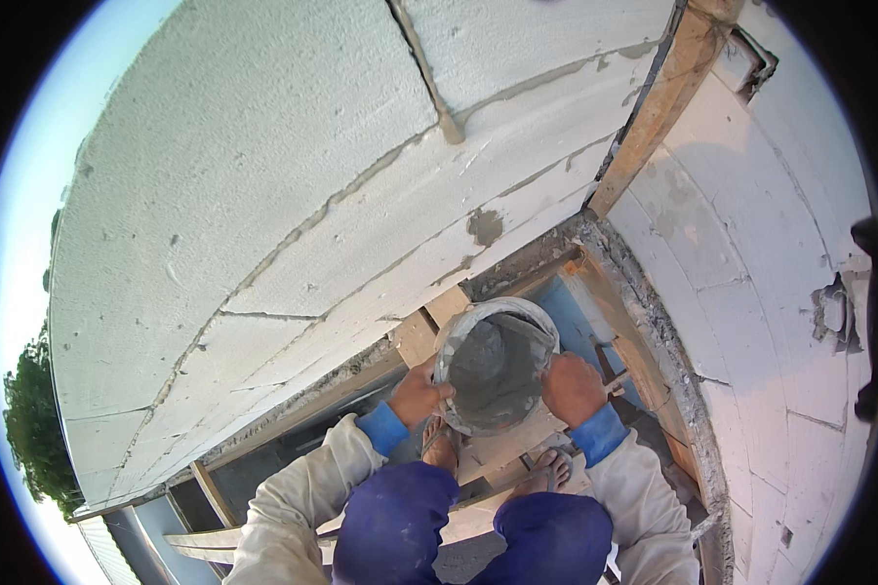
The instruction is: The person scoops cement from a bucket with a trowel and applies it to a hole in a white block wall. They then place a small white block into the hole and continue to apply cement around it to secure it in place.
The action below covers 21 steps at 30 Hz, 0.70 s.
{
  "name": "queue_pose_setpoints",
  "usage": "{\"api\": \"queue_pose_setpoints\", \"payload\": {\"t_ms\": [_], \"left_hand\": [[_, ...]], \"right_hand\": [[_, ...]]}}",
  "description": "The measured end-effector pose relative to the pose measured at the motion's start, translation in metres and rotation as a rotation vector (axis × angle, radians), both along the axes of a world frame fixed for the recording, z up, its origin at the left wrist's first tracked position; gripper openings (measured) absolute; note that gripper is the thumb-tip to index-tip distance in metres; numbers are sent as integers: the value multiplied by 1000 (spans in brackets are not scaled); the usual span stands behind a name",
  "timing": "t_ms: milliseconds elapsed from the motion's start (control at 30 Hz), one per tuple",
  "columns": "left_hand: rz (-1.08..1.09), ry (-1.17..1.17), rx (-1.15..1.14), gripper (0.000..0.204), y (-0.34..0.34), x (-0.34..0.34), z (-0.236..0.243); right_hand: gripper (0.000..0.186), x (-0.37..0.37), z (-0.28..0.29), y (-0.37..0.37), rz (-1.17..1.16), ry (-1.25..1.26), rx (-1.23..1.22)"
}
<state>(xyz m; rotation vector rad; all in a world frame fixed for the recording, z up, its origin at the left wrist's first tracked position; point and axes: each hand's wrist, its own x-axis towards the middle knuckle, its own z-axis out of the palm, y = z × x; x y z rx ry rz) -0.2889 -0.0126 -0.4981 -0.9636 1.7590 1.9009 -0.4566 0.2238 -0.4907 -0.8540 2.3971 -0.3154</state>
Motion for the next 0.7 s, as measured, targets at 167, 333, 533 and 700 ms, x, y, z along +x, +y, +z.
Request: {"api": "queue_pose_setpoints", "payload": {"t_ms": [167,333,533,700], "left_hand": [[-91,99,-80,73,38,-46,113],[-75,149,-67,60,80,-32,255],[-55,368,-158,81,111,-10,425],[132,222,76,67,87,32,517]], "right_hand": [[25,42,129,14,147,226,-86],[15,16,292,82,145,75,19],[19,70,446,90,126,-80,-118],[29,70,547,113,-582,-1324,-266]]}}
